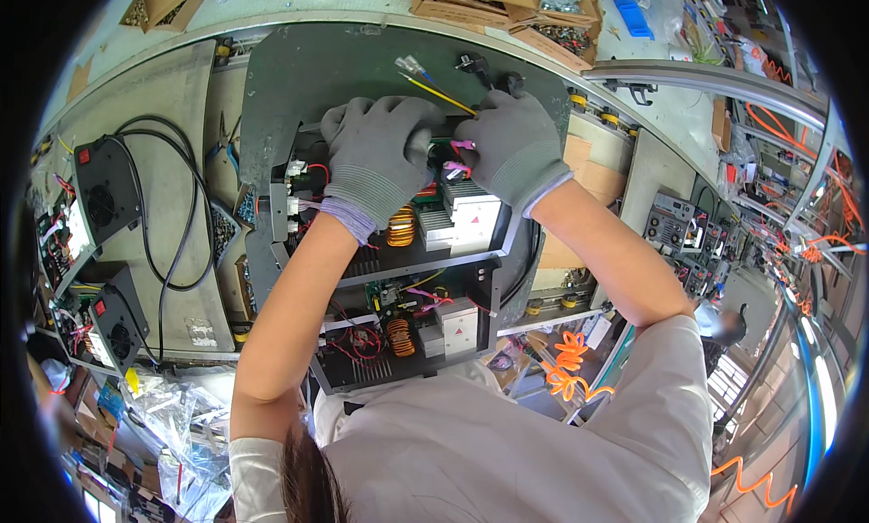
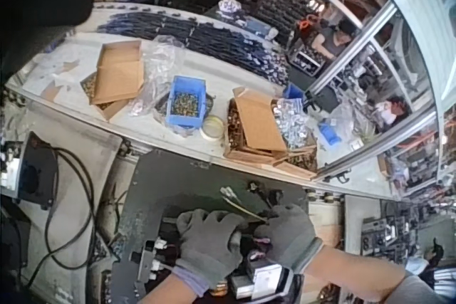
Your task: Assembling and wiring an electronic inverter unit at an industrial workstation.
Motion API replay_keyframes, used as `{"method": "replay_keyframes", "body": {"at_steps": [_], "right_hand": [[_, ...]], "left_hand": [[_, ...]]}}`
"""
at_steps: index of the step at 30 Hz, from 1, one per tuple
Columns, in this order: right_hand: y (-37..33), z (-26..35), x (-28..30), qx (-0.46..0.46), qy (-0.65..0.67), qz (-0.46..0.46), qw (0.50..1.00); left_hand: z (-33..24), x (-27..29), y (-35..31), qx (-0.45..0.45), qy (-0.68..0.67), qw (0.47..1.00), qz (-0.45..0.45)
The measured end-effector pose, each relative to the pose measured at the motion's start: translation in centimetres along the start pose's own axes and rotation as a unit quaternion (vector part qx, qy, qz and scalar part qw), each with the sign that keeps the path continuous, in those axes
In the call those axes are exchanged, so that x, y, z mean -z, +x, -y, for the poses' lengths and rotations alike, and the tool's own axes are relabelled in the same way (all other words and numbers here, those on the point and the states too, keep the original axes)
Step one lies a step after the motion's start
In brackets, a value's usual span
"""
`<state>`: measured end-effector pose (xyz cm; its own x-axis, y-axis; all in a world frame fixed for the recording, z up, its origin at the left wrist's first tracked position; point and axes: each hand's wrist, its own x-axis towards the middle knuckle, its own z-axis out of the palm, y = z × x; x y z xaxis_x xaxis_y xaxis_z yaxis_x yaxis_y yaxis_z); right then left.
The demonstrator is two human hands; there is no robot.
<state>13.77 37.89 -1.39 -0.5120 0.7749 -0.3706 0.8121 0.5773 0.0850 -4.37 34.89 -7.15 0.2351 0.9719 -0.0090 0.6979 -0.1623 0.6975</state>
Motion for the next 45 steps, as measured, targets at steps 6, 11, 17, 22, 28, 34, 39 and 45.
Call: {"method": "replay_keyframes", "body": {"at_steps": [6, 11, 17, 22, 28, 34, 39, 45], "right_hand": [[1.8, -0.6, 0.3, -0.201, 0.042, -0.096, 0.974], [4.8, -1.5, -1.5, -0.221, 0.061, 0.004, 0.973], [6.5, -2.1, -2.3, -0.218, 0.044, -0.018, 0.975], [6.2, -3.0, -2.1, -0.266, 0.144, 0.029, 0.953], [5.5, -3.2, -3.0, -0.315, 0.252, -0.067, 0.913], [5.3, -2.7, -2.6, -0.372, 0.214, -0.105, 0.897], [2.7, -1.7, -2.2, -0.223, 0.189, -0.157, 0.943], [3.2, -1.5, -2.1, -0.236, 0.161, -0.127, 0.950]], "left_hand": [[1.4, -0.8, 2.7, 0.041, 0.026, 0.999, 0.023], [3.1, -0.6, 7.3, 0.135, 0.037, 0.978, 0.157], [3.3, -2.3, 8.9, 0.220, 0.062, 0.955, 0.187], [4.6, -3.9, 10.4, 0.230, 0.049, 0.959, 0.158], [3.9, -3.9, 11.6, 0.189, -0.298, 0.934, 0.049], [2.2, -3.3, 9.7, 0.182, -0.360, 0.915, -0.008], [1.3, -3.1, 8.5, 0.108, -0.377, 0.918, -0.060], [0.2, -2.2, 8.6, 0.030, -0.388, 0.920, 0.030]]}}
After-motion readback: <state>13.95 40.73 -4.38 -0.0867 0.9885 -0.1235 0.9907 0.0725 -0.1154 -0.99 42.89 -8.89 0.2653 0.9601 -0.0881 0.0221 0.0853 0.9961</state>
